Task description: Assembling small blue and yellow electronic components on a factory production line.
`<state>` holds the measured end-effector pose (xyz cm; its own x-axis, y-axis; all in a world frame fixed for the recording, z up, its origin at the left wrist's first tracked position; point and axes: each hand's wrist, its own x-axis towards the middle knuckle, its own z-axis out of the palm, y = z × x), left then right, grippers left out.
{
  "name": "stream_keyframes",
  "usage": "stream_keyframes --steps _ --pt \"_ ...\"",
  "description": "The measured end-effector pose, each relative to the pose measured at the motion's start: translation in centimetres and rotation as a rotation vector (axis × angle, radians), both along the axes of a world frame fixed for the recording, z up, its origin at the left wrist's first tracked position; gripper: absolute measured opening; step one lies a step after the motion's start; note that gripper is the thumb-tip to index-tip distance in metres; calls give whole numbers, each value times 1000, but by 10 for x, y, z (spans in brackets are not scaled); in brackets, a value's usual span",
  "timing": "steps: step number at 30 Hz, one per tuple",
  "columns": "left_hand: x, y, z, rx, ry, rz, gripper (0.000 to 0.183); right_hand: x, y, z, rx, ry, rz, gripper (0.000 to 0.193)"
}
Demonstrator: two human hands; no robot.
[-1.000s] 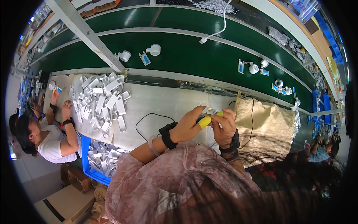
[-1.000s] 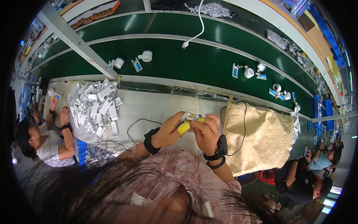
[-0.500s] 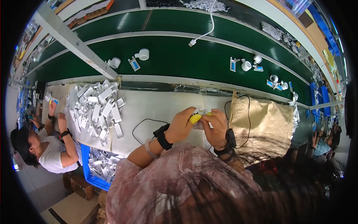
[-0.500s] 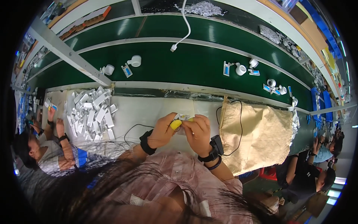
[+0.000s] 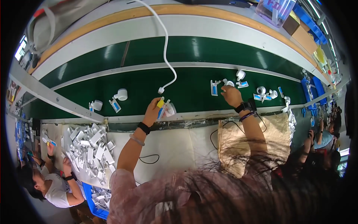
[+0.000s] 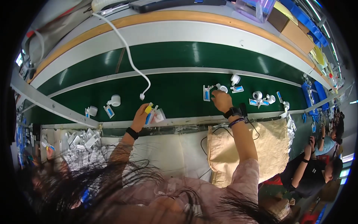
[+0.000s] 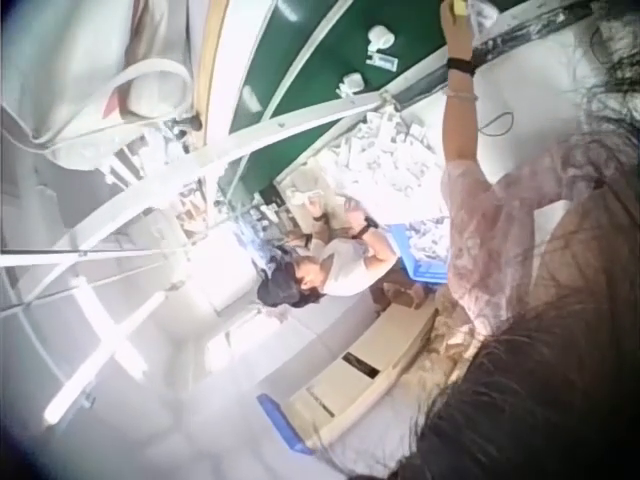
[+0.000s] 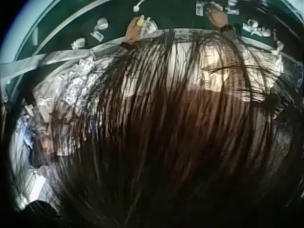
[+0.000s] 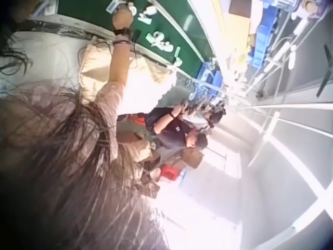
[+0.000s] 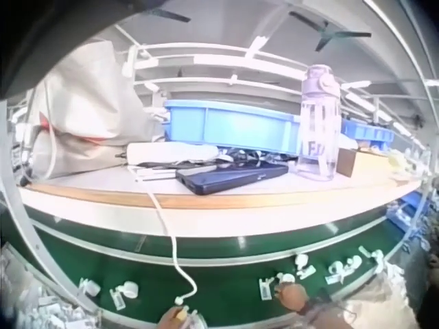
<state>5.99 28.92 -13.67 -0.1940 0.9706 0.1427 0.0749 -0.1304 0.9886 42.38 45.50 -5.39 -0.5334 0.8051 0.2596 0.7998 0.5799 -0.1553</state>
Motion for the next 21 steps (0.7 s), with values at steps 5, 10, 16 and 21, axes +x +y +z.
stream_keyframes --steps 5,10,16,21 --pt "-45 49 -39 -203 -148 138 26 7 97 -87 352 -95 16 28" --pt "-77 49 -42 -15 685 629 38 4 139 -116 217 -400 100 15" --pt "-54 -15 -10 136 745 562 33 -25 109 -93 5 -120 165 16" --pt "15 -49 28 -40 149 78 45 -60 17 -29 -667 298 437 28"
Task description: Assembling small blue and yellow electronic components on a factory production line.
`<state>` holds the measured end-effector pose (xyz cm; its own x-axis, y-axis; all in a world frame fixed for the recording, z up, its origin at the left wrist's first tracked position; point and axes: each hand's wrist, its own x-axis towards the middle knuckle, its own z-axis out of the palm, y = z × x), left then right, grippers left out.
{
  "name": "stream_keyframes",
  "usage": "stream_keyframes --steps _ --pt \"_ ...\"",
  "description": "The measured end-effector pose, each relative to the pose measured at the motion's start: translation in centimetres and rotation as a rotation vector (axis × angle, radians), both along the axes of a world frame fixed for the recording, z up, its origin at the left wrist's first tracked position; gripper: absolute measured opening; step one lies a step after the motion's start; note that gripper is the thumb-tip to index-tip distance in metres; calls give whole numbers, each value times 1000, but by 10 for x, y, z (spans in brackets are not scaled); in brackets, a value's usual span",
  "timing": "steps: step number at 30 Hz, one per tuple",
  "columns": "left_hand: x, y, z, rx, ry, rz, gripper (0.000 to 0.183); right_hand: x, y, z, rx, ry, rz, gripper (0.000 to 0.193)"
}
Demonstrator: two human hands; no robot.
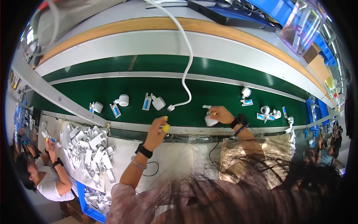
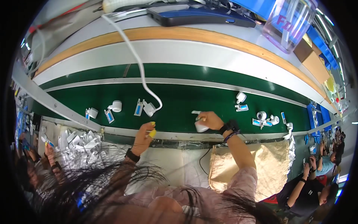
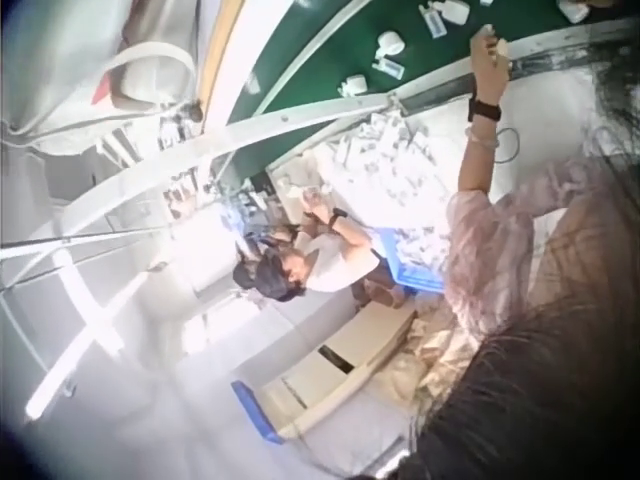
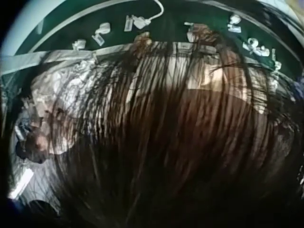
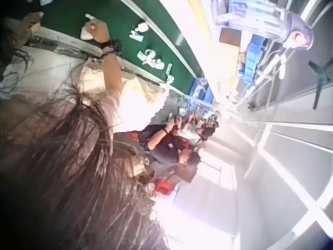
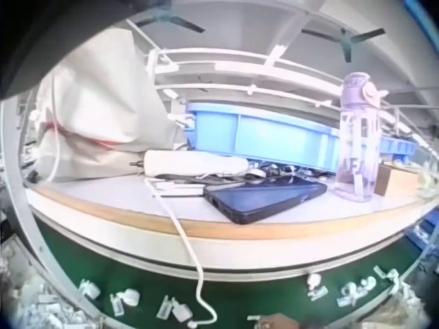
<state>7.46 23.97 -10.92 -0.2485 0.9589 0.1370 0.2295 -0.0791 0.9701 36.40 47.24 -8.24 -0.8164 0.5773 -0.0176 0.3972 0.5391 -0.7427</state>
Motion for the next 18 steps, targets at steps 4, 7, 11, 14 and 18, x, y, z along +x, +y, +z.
stream_keyframes --steps 4,7,11,14,18 --pt "34 -19 32 301 368 -76 57 -27 -101 33 -241 135 178 27" --pt "41 -49 34 11 -103 -461 58 -44 -167 63 -400 87 330 25" --pt "46 -89 56 -177 -469 -595 46 -37 -220 84 -658 2 259 27" --pt "41 -112 59 -241 -266 -489 45 -23 -235 81 -506 -67 407 26" --pt "43 -136 89 -355 -163 -482 35 -17 -267 97 -274 8 340 19"
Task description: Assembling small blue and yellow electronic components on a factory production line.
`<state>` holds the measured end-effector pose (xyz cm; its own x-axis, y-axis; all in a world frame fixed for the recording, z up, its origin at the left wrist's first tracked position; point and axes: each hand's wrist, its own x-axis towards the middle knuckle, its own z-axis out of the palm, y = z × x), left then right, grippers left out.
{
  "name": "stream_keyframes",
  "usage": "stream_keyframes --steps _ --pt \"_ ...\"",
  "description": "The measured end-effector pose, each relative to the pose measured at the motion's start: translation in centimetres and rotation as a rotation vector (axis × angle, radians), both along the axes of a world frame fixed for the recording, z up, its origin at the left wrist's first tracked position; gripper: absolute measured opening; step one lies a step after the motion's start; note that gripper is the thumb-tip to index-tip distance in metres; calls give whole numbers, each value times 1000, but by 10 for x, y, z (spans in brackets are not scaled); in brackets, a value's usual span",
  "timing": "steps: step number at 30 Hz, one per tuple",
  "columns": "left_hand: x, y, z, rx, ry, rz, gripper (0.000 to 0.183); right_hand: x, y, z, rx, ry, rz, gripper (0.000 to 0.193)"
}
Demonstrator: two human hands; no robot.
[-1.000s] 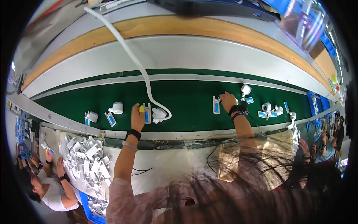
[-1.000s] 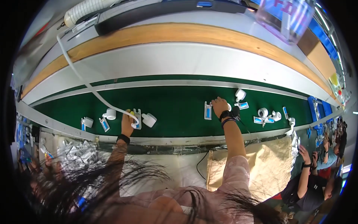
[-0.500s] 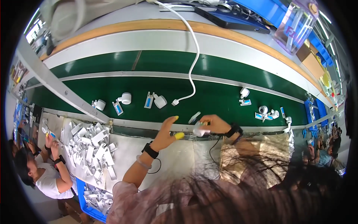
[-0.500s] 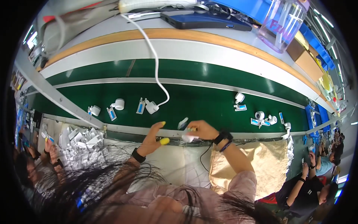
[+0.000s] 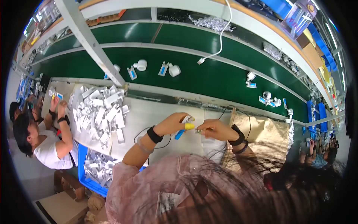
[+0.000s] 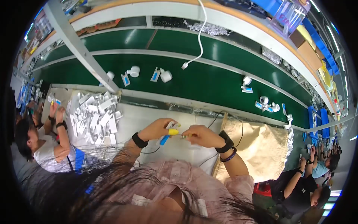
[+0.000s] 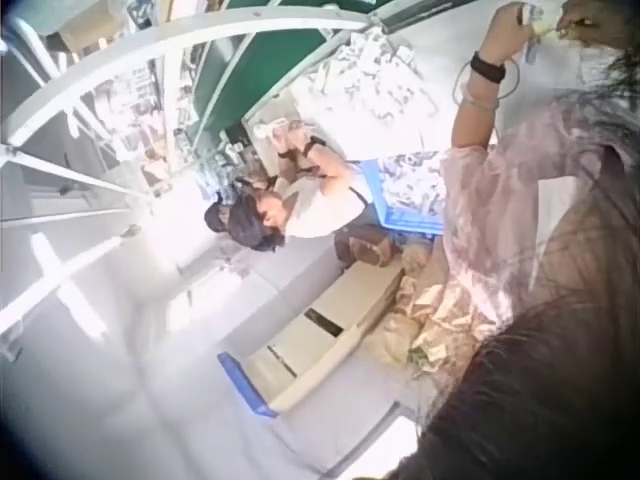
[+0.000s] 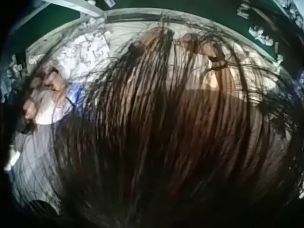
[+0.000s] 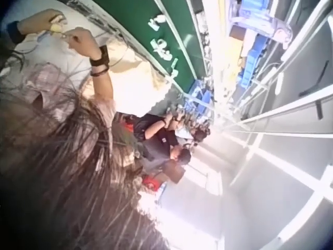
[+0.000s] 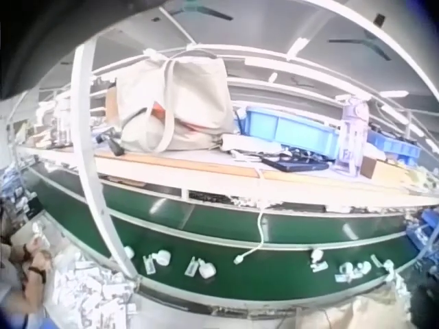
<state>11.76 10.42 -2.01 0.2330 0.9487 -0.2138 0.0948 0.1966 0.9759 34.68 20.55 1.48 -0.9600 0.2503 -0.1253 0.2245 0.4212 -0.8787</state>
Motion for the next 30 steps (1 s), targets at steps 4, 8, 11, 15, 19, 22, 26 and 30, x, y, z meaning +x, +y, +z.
stream_keyframes --steps 4,8,11,15,19,22,26,30 --pt "13 -13 -5 -99 -168 -18 31 -2 -36 4 788 117 -287 24" --pt "36 -26 -4 -85 -509 114 31 -1 -57 0 917 245 -570 25" --pt "45 -27 -5 -123 -667 211 30 -2 -66 0 850 393 -670 27" --pt "55 -28 -4 -96 -643 304 26 -3 -80 1 565 414 -753 24" --pt "58 -33 -3 18 -599 268 22 -4 -83 6 607 476 -693 21" --pt "59 -38 5 160 -470 214 26 -1 -84 2 671 515 -664 23" --pt "62 -43 23 231 -333 220 32 0 -83 1 711 568 -678 24" --pt "63 -44 25 204 -252 209 35 1 -82 -4 686 564 -686 25"
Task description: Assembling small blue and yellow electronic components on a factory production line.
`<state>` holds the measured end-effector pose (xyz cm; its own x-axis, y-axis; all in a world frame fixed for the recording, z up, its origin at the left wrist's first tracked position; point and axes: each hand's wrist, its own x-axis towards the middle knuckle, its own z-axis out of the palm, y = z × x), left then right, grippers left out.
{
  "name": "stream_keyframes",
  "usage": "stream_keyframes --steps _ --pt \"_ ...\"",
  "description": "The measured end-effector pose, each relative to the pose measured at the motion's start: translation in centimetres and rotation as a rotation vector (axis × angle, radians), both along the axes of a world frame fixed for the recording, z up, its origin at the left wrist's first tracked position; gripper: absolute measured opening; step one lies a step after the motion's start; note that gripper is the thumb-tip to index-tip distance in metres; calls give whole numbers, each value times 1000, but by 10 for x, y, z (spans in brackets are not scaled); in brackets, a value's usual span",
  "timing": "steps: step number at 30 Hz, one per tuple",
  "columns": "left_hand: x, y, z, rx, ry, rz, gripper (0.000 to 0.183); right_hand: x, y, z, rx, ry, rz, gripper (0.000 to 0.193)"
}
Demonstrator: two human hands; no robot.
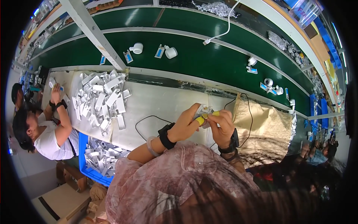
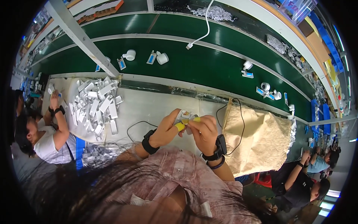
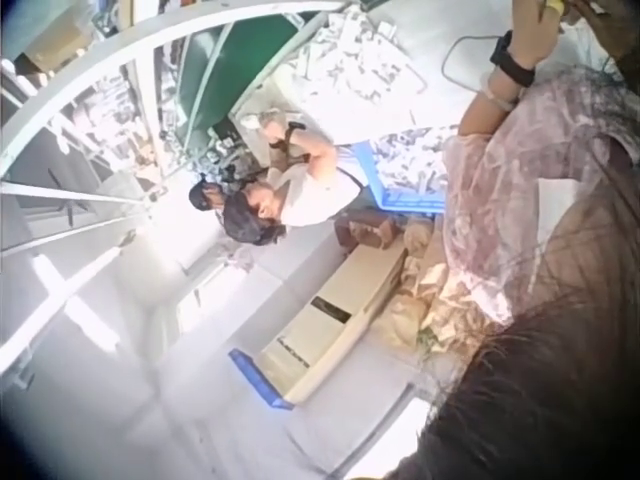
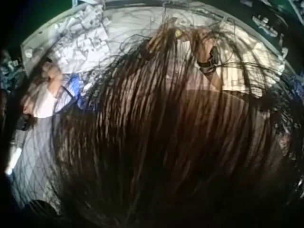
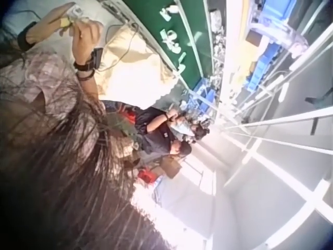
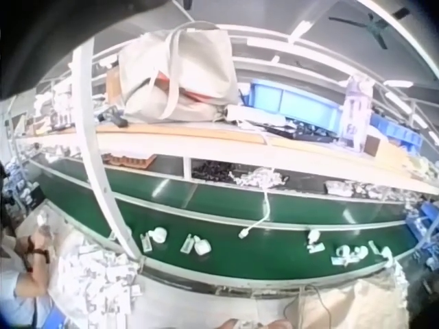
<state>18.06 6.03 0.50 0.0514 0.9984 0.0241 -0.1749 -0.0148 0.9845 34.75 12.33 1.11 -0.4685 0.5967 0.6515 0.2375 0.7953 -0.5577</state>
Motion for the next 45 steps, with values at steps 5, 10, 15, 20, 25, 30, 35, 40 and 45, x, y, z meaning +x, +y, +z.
stream_keyframes --steps 5,10,15,20,25,30,35,40,45 --pt "2 1 3 47 52 11 37 1 2 2 46 8 9 26" --pt "6 1 5 97 68 26 39 4 3 -2 28 15 -2 26" --pt "7 1 3 117 133 41 35 4 2 -1 -7 9 -17 25" --pt "6 2 -1 211 190 87 34 2 1 6 -30 -4 -20 25" --pt "8 0 4 273 297 123 37 4 5 11 14 -45 1 26" --pt "10 1 -3 359 327 166 35 6 9 17 41 -99 33 26" --pt "11 2 -1 347 366 167 36 7 14 20 80 -127 59 26" --pt "12 2 1 271 348 112 38 13 18 26 37 -157 91 27" --pt "13 1 1 241 324 125 40 8 14 28 78 -157 58 28"
